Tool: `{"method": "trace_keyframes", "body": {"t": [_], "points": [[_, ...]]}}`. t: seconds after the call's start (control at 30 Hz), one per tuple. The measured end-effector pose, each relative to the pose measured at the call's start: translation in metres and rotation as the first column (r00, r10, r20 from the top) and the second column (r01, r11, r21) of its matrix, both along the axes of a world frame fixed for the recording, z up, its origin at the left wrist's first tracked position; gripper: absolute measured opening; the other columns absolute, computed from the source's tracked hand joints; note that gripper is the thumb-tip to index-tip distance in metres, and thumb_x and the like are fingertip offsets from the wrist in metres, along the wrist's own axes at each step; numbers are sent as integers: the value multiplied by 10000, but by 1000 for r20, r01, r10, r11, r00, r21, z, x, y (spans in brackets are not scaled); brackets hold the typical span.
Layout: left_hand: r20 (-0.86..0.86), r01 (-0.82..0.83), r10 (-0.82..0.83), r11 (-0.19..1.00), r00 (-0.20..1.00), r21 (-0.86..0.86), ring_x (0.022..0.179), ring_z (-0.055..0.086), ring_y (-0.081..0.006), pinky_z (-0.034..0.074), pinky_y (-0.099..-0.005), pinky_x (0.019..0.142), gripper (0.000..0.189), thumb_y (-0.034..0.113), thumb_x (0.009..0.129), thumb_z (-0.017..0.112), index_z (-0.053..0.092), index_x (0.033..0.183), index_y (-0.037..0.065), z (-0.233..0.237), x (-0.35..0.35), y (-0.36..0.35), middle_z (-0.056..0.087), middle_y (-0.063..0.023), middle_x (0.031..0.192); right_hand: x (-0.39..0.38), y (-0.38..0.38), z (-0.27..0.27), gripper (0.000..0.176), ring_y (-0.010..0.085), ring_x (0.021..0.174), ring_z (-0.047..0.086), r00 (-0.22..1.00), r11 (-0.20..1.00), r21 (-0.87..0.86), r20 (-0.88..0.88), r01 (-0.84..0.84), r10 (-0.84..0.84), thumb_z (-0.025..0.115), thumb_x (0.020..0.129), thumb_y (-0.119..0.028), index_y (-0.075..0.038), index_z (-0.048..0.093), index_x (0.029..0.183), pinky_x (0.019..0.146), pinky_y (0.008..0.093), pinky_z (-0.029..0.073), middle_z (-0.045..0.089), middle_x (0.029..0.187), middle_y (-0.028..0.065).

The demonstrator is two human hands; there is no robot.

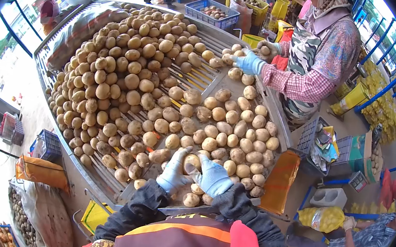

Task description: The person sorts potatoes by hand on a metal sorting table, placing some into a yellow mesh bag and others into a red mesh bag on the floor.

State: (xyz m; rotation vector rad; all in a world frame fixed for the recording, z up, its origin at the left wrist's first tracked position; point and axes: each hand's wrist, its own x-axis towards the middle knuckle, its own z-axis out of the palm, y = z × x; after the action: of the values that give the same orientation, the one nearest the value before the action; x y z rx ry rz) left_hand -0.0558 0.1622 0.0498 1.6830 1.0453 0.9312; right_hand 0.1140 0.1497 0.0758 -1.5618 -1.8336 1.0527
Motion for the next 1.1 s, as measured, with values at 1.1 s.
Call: {"method": "trace_keyframes", "body": {"t": [1.1], "points": [[-841, 480, -269, 877, 470, -12, 1461, 174, -392, 130, -591, 1161, 946, 555, 747, 724, 343, 1475, 86, -38, 57, 11, 236, -183, 1567, 218, 39, -60, 264, 368, 1035, 577, 777, 827, 500, 401, 258, -485, 719, 802, -194, -60, 633, 1013, 917, 444, 465, 625, 1047, 158]]}}
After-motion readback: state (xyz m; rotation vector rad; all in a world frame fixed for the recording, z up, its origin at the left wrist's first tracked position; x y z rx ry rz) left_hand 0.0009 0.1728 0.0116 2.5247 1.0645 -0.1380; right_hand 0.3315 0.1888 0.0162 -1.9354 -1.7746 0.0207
